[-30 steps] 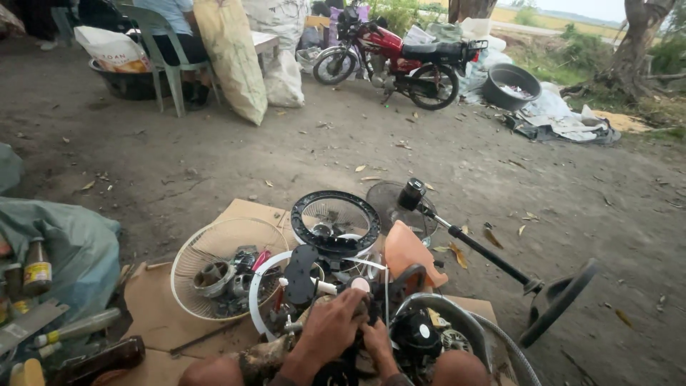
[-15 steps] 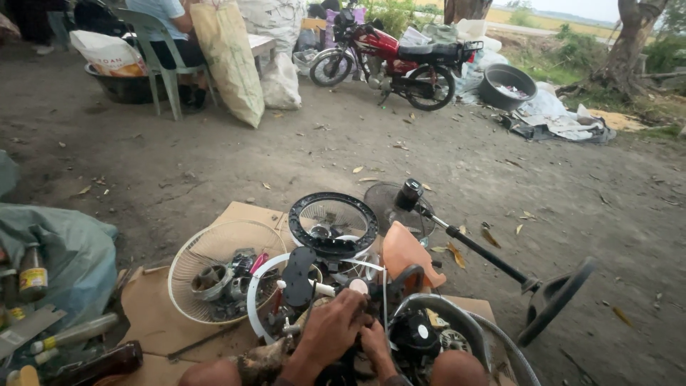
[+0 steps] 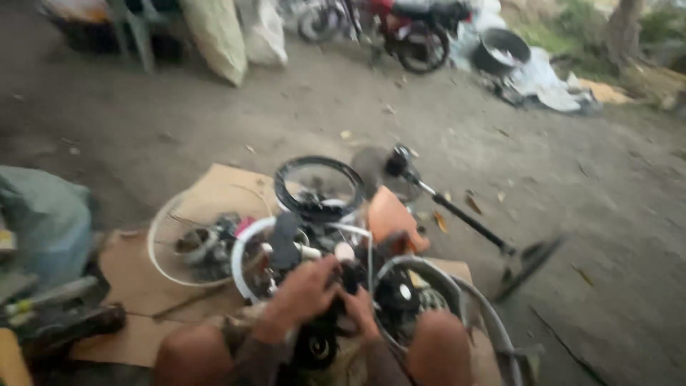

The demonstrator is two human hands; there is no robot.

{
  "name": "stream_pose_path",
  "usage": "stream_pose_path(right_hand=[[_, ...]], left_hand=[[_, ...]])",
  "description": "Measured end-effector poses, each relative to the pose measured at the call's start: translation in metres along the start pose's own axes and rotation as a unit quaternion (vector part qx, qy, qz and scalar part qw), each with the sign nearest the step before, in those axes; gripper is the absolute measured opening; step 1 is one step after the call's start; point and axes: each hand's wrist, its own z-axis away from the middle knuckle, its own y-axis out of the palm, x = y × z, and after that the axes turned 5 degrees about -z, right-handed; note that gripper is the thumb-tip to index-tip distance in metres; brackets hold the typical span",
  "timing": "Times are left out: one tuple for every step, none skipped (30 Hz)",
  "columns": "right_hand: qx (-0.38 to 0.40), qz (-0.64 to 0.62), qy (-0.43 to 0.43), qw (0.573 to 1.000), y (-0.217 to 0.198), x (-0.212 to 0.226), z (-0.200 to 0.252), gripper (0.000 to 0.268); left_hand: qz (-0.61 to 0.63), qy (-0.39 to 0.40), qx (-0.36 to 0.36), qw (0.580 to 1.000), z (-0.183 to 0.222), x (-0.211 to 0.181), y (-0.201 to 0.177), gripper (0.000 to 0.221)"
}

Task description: Disassembling and reassembling the motor housing and components of an electric fan

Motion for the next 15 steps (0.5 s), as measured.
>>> stream_pose_path(right_hand=[[-0.004,0.057,-0.009,0.998,-0.002,0.003,0.010,0.055],[-0.011,0.107,-0.027,0.994,0.003,0.017,0.007,0.057],[-0.021,0.103,-0.026,0.994,0.007,0.004,-0.003,0.057],[-0.012,0.078,-0.073,0.994,0.011,-0.011,-0.009,0.050],[-0.004,0.054,-0.119,0.991,0.015,-0.027,-0.014,0.044],[-0.004,0.055,-0.115,0.992,0.013,-0.029,-0.012,0.044],[-0.002,0.069,-0.114,0.991,0.012,-0.031,-0.011,0.042],[-0.001,0.081,-0.118,0.990,0.014,-0.028,-0.013,0.039],[-0.002,0.080,-0.116,0.990,0.014,-0.024,-0.011,0.039],[-0.002,0.078,-0.110,0.991,0.013,-0.021,-0.009,0.039],[-0.002,0.075,-0.103,0.992,0.013,-0.018,-0.006,0.039],[-0.002,0.076,-0.104,0.992,0.012,-0.014,-0.004,0.039],[-0.002,0.082,-0.102,0.991,0.012,-0.011,-0.001,0.038],[-0.002,0.087,-0.102,0.991,0.011,-0.006,0.002,0.037],[-0.003,0.086,-0.103,0.991,0.010,-0.013,-0.002,0.037]], left_hand=[[-0.046,-0.026,0.005,0.999,0.004,0.012,0.011,0.047],[-0.100,-0.040,0.005,0.994,-0.001,0.028,0.015,0.058],[-0.098,-0.031,0.010,0.995,-0.005,0.026,0.011,0.058],[-0.124,-0.034,0.008,0.992,-0.004,0.022,0.008,0.044],[-0.151,-0.037,0.007,0.988,-0.002,0.019,0.005,0.029],[-0.148,-0.039,0.010,0.988,-0.001,0.011,0.000,0.029],[-0.131,-0.072,0.024,0.988,0.000,0.003,-0.005,0.028],[-0.118,-0.103,0.036,0.987,-0.002,-0.003,-0.014,0.027],[-0.117,-0.103,0.037,0.987,-0.002,0.001,-0.013,0.027],[-0.115,-0.096,0.037,0.988,-0.001,0.005,-0.011,0.029],[-0.114,-0.089,0.037,0.989,0.001,0.008,-0.009,0.031],[-0.113,-0.089,0.037,0.989,0.001,0.010,-0.009,0.031],[-0.122,-0.111,0.065,0.984,0.001,0.012,-0.009,0.038],[-0.131,-0.130,0.094,0.978,-0.001,0.012,-0.010,0.044],[-0.132,-0.129,0.093,0.978,0.003,0.015,-0.008,0.044]])
